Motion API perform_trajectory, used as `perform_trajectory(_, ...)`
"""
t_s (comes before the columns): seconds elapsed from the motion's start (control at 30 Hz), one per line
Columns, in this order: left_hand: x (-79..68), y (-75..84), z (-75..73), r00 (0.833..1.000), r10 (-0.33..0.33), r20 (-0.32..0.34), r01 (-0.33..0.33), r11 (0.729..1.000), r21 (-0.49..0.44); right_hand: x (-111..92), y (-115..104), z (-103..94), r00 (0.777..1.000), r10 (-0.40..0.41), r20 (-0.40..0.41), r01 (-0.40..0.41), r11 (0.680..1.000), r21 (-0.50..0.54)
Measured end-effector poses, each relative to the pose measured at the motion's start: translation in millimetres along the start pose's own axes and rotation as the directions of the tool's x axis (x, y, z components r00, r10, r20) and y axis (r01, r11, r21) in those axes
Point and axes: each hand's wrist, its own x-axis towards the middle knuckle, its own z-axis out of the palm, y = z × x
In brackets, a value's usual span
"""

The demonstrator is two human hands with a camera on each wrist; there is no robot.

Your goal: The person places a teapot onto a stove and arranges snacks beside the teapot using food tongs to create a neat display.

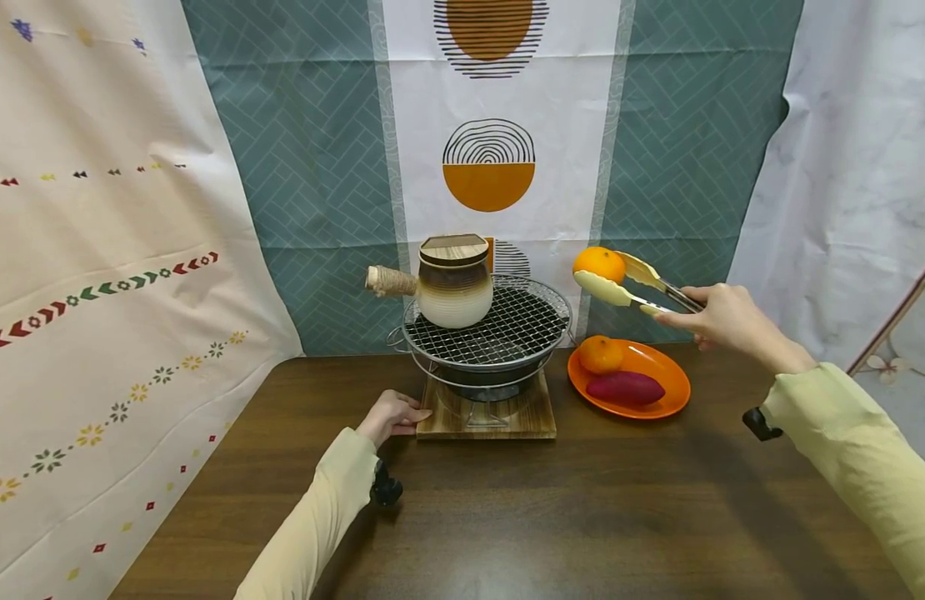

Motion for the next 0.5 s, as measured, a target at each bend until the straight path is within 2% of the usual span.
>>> perform_trajectory(0.1, 5.6, -2.4, 0.5, 1.0, -0.02, -0.019, 0.02, 1.0, 0.005, 3, -5, -1.0, 1.0, -0.002, 0.004, 0.002, 1.0, 0.008)
perform_trajectory(0.5, 4.8, -2.3, -0.3, 1.0, -0.024, -0.001, 0.024, 1.0, -0.001, 12, -19, 5.5, 1.0, -0.03, 0.006, 0.029, 0.999, 0.025)
